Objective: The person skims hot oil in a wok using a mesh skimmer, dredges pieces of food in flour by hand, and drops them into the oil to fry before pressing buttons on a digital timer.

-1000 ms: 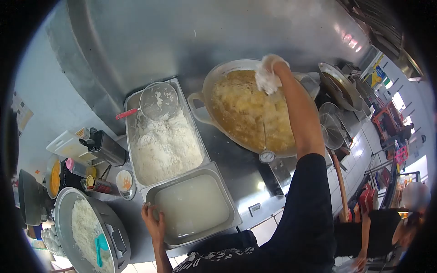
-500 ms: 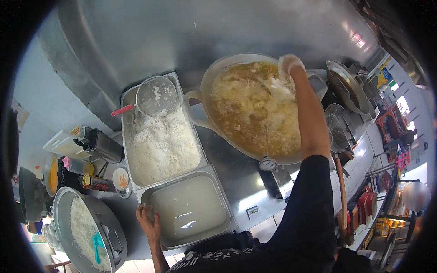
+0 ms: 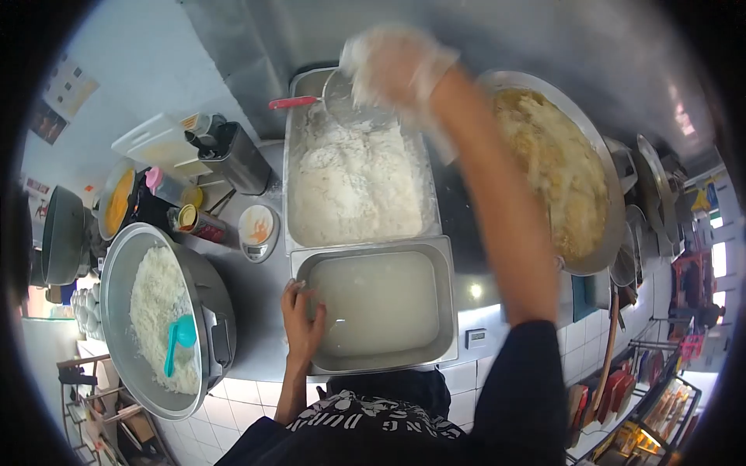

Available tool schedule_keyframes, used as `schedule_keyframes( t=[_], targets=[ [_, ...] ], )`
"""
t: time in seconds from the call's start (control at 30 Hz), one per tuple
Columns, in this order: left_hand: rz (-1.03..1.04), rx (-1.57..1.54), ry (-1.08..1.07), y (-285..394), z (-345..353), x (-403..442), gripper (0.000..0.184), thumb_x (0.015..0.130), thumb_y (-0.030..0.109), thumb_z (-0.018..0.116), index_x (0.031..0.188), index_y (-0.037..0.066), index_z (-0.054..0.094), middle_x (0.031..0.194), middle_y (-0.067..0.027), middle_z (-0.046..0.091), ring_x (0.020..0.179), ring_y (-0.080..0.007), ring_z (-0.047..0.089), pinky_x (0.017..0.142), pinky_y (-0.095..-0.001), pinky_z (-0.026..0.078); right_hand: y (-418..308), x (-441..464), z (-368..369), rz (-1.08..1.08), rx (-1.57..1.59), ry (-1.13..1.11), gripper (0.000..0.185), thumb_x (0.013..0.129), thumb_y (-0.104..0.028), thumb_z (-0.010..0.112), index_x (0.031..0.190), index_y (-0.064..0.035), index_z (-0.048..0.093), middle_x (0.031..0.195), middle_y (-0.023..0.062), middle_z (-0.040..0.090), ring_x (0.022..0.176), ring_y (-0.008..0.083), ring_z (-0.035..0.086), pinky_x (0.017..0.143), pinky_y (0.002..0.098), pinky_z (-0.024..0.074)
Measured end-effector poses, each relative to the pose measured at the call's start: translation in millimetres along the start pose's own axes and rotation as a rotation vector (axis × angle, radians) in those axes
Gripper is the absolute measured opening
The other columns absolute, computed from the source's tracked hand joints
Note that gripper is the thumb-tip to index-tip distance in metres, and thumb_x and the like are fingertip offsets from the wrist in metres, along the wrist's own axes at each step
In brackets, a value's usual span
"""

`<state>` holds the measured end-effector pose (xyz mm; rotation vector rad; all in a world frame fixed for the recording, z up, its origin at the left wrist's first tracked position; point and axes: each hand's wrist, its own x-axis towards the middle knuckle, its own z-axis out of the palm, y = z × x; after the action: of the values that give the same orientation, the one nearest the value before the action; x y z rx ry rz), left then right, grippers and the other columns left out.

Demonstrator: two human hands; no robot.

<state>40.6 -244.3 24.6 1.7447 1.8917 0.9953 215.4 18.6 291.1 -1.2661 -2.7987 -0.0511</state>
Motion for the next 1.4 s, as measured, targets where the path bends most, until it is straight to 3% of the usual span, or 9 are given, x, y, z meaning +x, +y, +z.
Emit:
schedule_keyframes(
  t=[0.1,0.17,0.4,0.77,0.93,1.07,1.13,1.23,1.4],
  targets=[
    [-0.010,-0.018,-0.001,-1.7,-1.1,1.1,0.025,0.073,0.007,0.060,0.097,0.001,0.056,0.116,-0.0209,0.044,0.116,-0.0390,0.037,0.096,-0.0444,0.032,35.3,43.8,164.5,0.214,0.262,-0.147,0.021,0.073,-0.016,0.051,0.085,-0.0051,0.065,0.091,0.0159,0.063,0.080,0.0288,0.062,0.070,0.0381,0.0486],
    [-0.028,-0.035,-0.010,-2.1,-1.0,1.1,0.025,0.073,0.007,0.060,0.097,0.001,0.055,0.117,-0.0202,0.044,0.117,-0.0381,0.036,0.097,-0.0441,0.031,38.2,51.6,221.1,-0.210,-0.274,-0.404,0.023,0.075,-0.018,0.050,0.089,-0.0067,0.066,0.095,0.0153,0.063,0.084,0.0276,0.061,0.072,0.0365,0.0481],
    [-0.025,-0.068,-0.040,-3.8,-6.5,8.4,0.024,0.072,0.006,0.061,0.095,0.002,0.055,0.113,-0.0201,0.045,0.114,-0.0395,0.038,0.094,-0.0453,0.034,64.8,86.3,370.5,-0.143,-0.306,-0.554,0.029,0.081,-0.023,0.044,0.100,-0.0108,0.062,0.105,0.0111,0.060,0.097,0.0258,0.056,0.083,0.0372,0.0431],
    [-0.110,-0.091,-0.126,-8.2,-6.2,9.9,0.028,0.071,0.009,0.063,0.097,0.003,0.056,0.116,-0.0167,0.044,0.118,-0.0380,0.034,0.096,-0.0467,0.031,56.9,102.5,381.6,-0.075,-0.375,-0.756,0.038,0.085,-0.031,0.040,0.113,-0.0129,0.056,0.115,0.0088,0.056,0.110,0.0250,0.049,0.096,0.0389,0.0352],
    [-0.089,-0.078,-0.130,-8.2,-7.4,11.7,0.028,0.071,0.009,0.063,0.098,0.003,0.056,0.114,-0.0179,0.045,0.117,-0.0397,0.035,0.096,-0.0472,0.032,46.7,81.1,410.4,0.160,-0.120,-0.207,0.047,0.079,-0.038,0.043,0.108,-0.0043,0.059,0.116,0.0197,0.053,0.110,0.0338,0.048,0.094,0.0459,0.0353],
    [-0.095,-0.081,-0.130,-6.5,-8.2,11.1,0.029,0.071,0.010,0.063,0.098,0.003,0.056,0.114,-0.0181,0.045,0.117,-0.0401,0.034,0.096,-0.0472,0.032,45.4,88.7,415.0,0.216,-0.048,-0.410,0.047,0.080,-0.038,0.042,0.109,-0.0048,0.059,0.119,0.0190,0.052,0.113,0.0331,0.046,0.095,0.0479,0.0340],
    [-0.103,-0.092,-0.120,-7.1,-6.8,11.2,0.028,0.071,0.010,0.063,0.097,0.004,0.056,0.115,-0.0170,0.044,0.118,-0.0389,0.033,0.096,-0.0467,0.031,35.8,82.5,424.6,0.184,-0.314,0.080,0.042,0.081,-0.036,0.041,0.101,-0.0069,0.064,0.110,0.0144,0.059,0.107,0.0315,0.051,0.093,0.0461,0.0365],
    [-0.120,-0.093,-0.120,-7.1,-7.1,11.7,0.027,0.071,0.011,0.064,0.096,0.004,0.057,0.116,-0.0162,0.044,0.119,-0.0377,0.033,0.096,-0.0463,0.031,54.7,106.8,422.7,0.123,-0.151,-0.487,0.036,0.082,-0.033,0.041,0.091,-0.0098,0.067,0.101,0.0094,0.063,0.099,0.0295,0.056,0.089,0.0439,0.0397],
    [-0.104,-0.076,-0.084,-8.3,-5.3,11.2,0.027,0.071,0.011,0.064,0.096,0.004,0.057,0.116,-0.0166,0.044,0.119,-0.0374,0.033,0.096,-0.0457,0.032,62.2,95.9,463.6,0.122,-0.224,-0.173,0.035,0.083,-0.032,0.042,0.088,-0.0087,0.067,0.094,0.0110,0.063,0.096,0.0280,0.056,0.088,0.0415,0.0397]
  ],
)
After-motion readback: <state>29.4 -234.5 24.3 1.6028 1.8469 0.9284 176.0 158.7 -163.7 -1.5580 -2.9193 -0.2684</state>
